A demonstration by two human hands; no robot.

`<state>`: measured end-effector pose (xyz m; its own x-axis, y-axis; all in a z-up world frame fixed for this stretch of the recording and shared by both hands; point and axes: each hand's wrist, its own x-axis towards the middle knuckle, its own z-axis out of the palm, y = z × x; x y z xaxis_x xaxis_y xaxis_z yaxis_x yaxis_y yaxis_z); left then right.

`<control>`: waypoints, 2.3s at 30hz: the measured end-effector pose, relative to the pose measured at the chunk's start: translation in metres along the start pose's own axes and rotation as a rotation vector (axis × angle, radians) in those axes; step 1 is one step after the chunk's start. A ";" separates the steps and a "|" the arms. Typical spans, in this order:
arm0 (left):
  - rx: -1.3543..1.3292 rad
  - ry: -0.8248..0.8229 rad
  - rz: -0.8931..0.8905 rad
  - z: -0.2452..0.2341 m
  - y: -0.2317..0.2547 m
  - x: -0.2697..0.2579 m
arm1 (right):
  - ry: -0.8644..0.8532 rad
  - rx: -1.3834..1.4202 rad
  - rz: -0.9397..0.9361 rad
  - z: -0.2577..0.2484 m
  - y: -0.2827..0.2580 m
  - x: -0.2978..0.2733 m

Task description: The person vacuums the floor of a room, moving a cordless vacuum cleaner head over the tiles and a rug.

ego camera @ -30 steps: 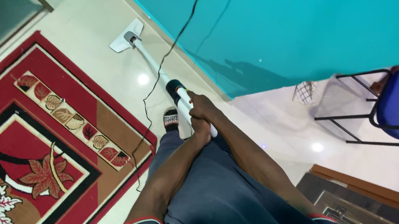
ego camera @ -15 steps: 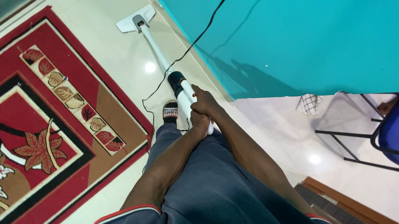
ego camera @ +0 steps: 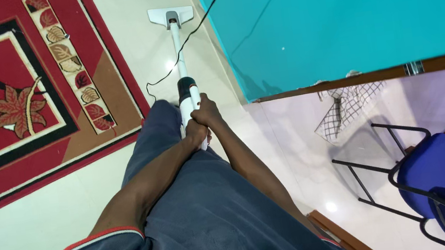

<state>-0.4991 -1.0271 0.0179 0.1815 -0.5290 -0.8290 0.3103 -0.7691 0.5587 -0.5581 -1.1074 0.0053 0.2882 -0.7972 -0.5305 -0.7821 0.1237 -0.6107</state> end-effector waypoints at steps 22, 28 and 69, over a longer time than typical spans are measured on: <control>0.241 -0.081 0.261 -0.087 -0.189 -0.041 | 0.041 0.044 0.056 0.138 0.048 -0.130; 0.245 0.046 0.200 -0.090 -0.225 -0.118 | 0.073 -0.007 0.045 0.166 0.073 -0.201; 0.379 0.312 0.372 -0.224 -0.450 -0.458 | -0.017 0.804 0.399 0.338 0.037 -0.542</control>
<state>-0.5127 -0.3582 0.1402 0.4963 -0.7006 -0.5128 -0.1688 -0.6572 0.7345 -0.5567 -0.4714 0.0717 0.0914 -0.5984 -0.7960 -0.2046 0.7710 -0.6031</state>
